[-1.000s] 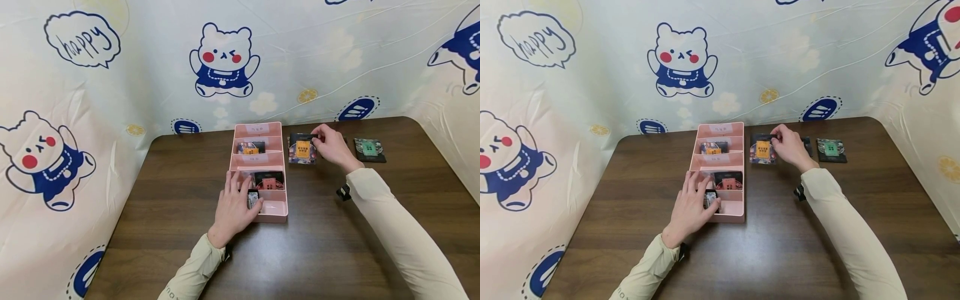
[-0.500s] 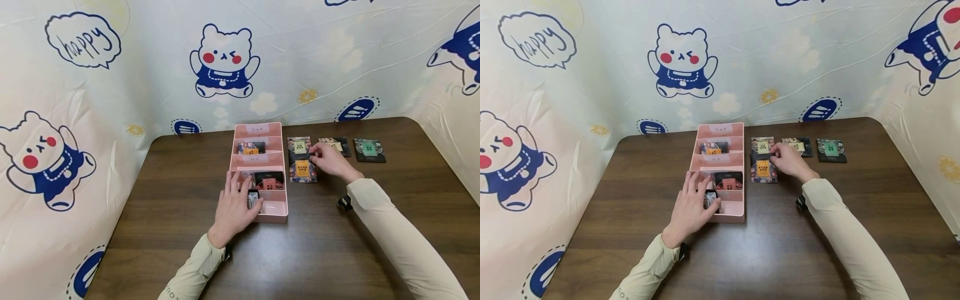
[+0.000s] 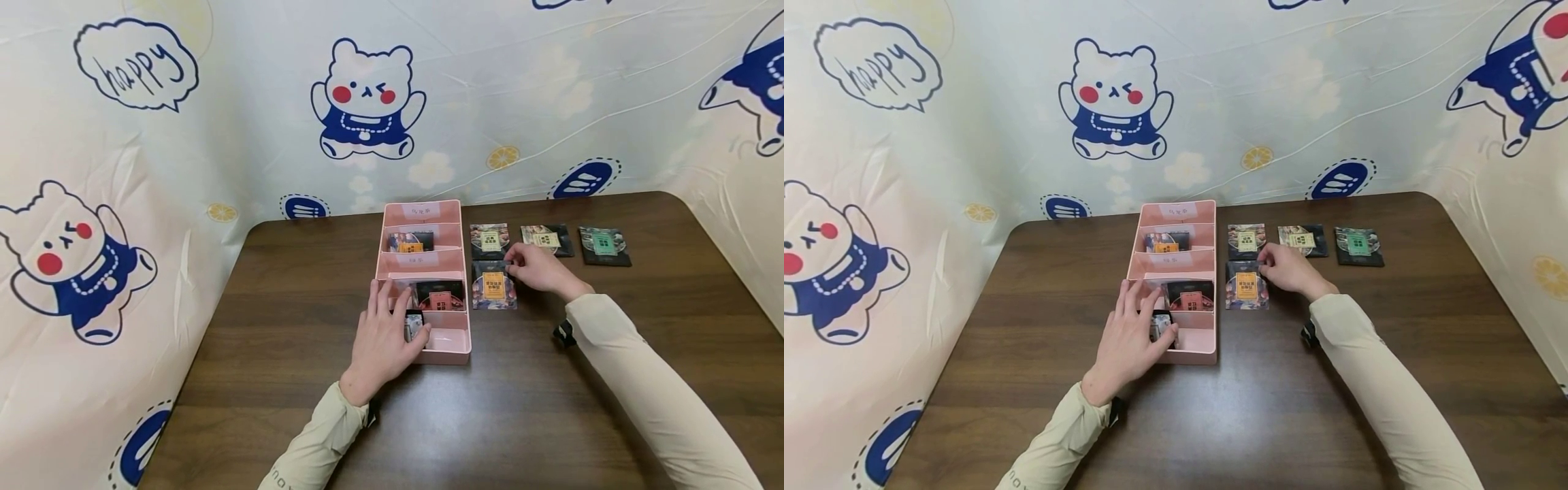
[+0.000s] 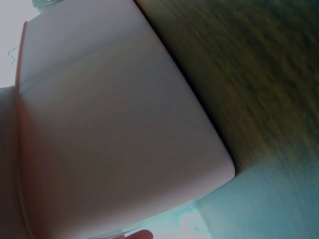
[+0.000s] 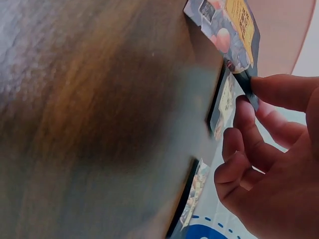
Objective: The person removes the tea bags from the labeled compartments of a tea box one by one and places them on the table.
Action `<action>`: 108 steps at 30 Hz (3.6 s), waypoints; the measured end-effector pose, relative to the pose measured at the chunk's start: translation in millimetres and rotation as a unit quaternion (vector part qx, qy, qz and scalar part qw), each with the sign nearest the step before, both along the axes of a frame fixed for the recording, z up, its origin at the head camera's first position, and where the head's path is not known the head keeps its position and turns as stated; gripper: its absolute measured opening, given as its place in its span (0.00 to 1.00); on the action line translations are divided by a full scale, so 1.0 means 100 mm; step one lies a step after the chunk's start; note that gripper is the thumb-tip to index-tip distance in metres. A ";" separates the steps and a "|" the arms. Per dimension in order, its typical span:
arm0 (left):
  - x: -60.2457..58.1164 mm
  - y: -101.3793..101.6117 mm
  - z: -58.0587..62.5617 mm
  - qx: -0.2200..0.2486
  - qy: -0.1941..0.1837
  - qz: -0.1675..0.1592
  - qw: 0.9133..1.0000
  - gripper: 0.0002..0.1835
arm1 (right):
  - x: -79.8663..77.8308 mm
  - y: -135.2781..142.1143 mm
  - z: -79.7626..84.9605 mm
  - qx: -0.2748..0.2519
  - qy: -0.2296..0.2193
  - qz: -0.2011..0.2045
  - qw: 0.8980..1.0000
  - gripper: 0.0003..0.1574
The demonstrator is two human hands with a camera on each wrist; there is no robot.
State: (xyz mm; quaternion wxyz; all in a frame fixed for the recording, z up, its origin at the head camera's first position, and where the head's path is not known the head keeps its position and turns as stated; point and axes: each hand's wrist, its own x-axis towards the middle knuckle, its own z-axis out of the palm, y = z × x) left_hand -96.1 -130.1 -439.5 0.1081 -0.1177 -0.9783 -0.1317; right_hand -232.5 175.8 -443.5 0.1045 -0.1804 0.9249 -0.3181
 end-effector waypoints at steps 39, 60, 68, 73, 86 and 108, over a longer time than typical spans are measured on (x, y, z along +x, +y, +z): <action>0.00 -0.01 0.01 0.004 -0.009 0.002 1.000 0.37 | -0.03 -0.06 -0.05 0.069 0.046 0.015 0.996 0.14; -0.02 0.00 -0.03 -0.011 0.007 0.001 1.000 0.37 | -0.18 -0.80 0.48 -0.041 0.136 0.008 0.990 0.16; -0.02 0.01 0.00 -0.005 0.002 0.000 1.000 0.37 | -0.25 -1.07 0.51 0.026 0.138 0.066 0.988 0.17; -0.02 0.01 0.00 -0.005 0.002 0.001 1.000 0.37 | -0.31 -1.18 0.50 0.043 0.116 0.080 0.989 0.19; -0.01 -0.01 0.00 -0.004 -0.008 0.001 1.000 0.37 | -0.39 -1.39 0.46 0.068 0.069 0.078 0.992 0.13; 0.00 -0.01 0.03 -0.007 -0.004 -0.001 1.000 0.37 | -0.39 -1.45 0.41 0.008 0.007 0.040 0.999 0.26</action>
